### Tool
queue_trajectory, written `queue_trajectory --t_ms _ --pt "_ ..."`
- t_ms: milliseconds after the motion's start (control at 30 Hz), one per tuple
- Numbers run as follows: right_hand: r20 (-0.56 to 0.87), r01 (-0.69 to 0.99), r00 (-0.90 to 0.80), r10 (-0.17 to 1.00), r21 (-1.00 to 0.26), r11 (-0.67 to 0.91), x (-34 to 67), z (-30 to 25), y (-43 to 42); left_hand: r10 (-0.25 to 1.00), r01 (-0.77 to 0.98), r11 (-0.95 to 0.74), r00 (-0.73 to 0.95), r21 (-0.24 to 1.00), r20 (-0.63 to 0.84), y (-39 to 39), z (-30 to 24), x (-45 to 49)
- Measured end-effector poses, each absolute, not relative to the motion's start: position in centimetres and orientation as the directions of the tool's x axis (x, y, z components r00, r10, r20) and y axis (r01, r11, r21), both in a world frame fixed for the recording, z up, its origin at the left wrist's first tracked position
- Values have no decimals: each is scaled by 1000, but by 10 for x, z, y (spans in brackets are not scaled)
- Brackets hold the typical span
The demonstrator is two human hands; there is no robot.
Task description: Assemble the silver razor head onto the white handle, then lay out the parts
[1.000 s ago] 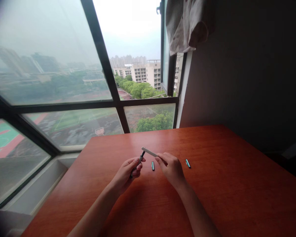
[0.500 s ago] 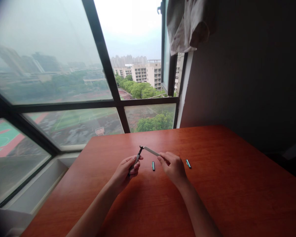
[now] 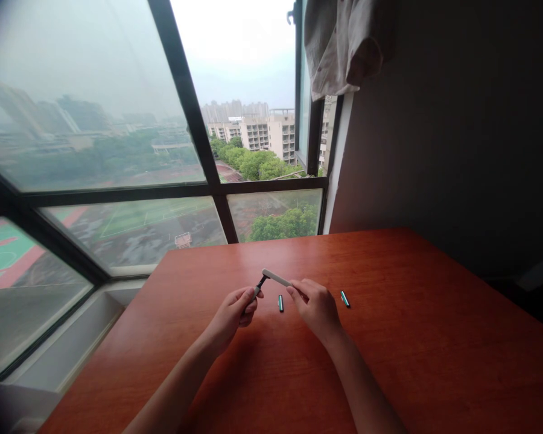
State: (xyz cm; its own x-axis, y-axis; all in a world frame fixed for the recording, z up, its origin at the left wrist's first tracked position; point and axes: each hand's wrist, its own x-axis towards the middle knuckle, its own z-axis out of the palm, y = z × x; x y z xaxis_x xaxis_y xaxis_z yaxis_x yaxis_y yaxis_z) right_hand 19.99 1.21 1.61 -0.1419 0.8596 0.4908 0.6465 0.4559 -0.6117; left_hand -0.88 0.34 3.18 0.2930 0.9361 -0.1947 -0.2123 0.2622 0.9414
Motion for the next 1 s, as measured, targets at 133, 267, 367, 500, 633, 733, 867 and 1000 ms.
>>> queue_trajectory --t_ms 133,267,367,500,633,733,867,1000 --pt "498 661 -147 855 -593 460 201 15 13 955 -257 236 242 937 -174 7 29 -12" --pt "496 666 -148 856 -589 457 202 17 12 958 -248 228 231 942 -171 7 30 -12" --pt "489 673 -152 859 -585 452 201 18 11 947 -195 241 261 951 -187 6 29 -12" --pt "485 661 -156 861 -597 456 200 16 11 932 -135 249 303 959 -199 6 27 -10" --pt "480 648 -141 866 -617 447 200 14 12 939 -169 234 295 958 -177 5 28 -9" --pt "479 648 -142 867 -617 447 200 15 12 947 -206 233 273 951 -173 5 28 -9" --pt "474 662 -141 869 -608 439 201 16 12 961 -250 220 220 943 -166 7 27 -11" --pt "470 658 -140 872 -613 436 201 15 13 962 -257 225 212 940 -172 9 28 -13"
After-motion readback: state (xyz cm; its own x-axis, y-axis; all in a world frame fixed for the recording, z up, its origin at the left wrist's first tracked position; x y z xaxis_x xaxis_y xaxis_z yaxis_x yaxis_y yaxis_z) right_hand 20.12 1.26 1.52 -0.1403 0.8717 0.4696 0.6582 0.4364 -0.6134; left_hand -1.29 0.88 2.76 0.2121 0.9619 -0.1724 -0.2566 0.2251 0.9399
